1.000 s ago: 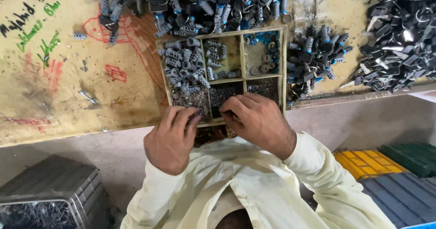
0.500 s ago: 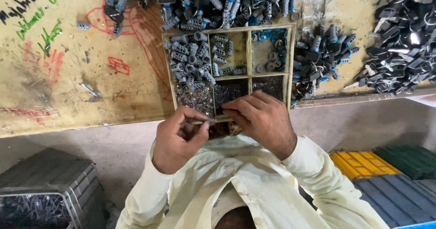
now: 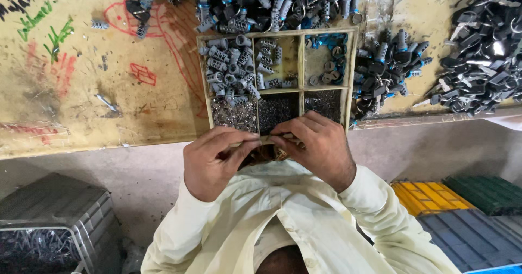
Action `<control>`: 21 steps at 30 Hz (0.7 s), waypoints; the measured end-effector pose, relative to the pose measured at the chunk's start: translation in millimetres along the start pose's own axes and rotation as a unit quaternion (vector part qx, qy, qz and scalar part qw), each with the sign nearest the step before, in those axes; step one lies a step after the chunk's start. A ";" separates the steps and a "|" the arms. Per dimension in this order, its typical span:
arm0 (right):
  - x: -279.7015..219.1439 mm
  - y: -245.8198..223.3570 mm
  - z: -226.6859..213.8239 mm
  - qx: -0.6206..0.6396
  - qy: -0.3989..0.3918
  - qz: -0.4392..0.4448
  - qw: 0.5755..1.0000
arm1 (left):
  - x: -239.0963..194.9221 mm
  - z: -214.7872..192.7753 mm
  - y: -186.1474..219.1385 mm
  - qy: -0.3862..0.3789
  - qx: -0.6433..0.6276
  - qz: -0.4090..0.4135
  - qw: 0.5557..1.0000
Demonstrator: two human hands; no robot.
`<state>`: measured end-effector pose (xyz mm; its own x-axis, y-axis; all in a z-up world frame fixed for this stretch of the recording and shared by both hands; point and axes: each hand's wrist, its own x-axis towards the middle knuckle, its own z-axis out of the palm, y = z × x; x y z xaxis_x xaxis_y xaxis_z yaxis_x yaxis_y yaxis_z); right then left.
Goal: The person repeatedly picks up small metal lock cylinders and pins from a compartmentalized tray, inserts the pins into the cylinders, and places the assembled units back on the work surface. The hands work continuously with the components without using any tools.
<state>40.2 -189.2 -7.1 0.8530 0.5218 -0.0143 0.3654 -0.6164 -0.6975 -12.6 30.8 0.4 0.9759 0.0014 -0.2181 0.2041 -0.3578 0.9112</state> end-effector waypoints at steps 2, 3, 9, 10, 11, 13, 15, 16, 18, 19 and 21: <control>0.4 -1.1 -0.1 -0.004 0.002 0.000 1.000 | 2.5 -2.5 -5.2 -0.065 -0.128 -0.064 0.988; 0.5 -1.3 -0.1 -0.004 -0.001 0.003 1.000 | 2.2 -2.4 -5.7 -0.073 -0.160 -0.084 0.981; -7.5 5.1 1.3 0.073 -0.006 0.017 0.997 | 1.8 5.8 2.4 0.022 0.037 -0.030 0.999; -11.3 7.2 2.0 0.097 -0.013 0.027 0.995 | 2.3 8.2 3.9 0.019 0.025 -0.013 0.999; -15.9 9.3 3.0 0.145 -0.026 0.071 0.987 | 3.1 10.4 4.7 0.015 0.012 0.003 1.000; -26.0 14.1 5.4 0.239 -0.052 0.156 0.957 | 5.5 14.2 4.3 -0.022 -0.045 0.047 0.998; -36.7 18.5 9.9 0.425 -0.039 0.187 0.885 | 4.2 17.2 2.7 -0.060 -0.102 0.024 0.993; -40.5 21.6 11.9 0.512 -0.031 0.200 0.835 | 3.3 18.9 1.9 -0.079 -0.131 -0.020 0.988; -45.6 27.1 14.0 0.505 -0.035 0.195 0.840 | 1.5 21.5 -0.2 -0.106 -0.185 -0.077 0.974; -47.2 28.3 15.0 0.502 -0.037 0.192 0.842 | 0.6 22.7 -1.2 -0.113 -0.211 -0.091 0.967; -48.4 28.0 16.1 0.524 -0.043 0.218 0.823 | 0.7 25.6 -3.0 -0.118 -0.254 -0.102 0.955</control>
<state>3.2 -222.3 -37.4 0.7719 0.4538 -0.4452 -0.5276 0.0667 -0.8469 -14.5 8.0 -11.3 0.8798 -0.2089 -0.4270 0.4572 0.1262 0.8804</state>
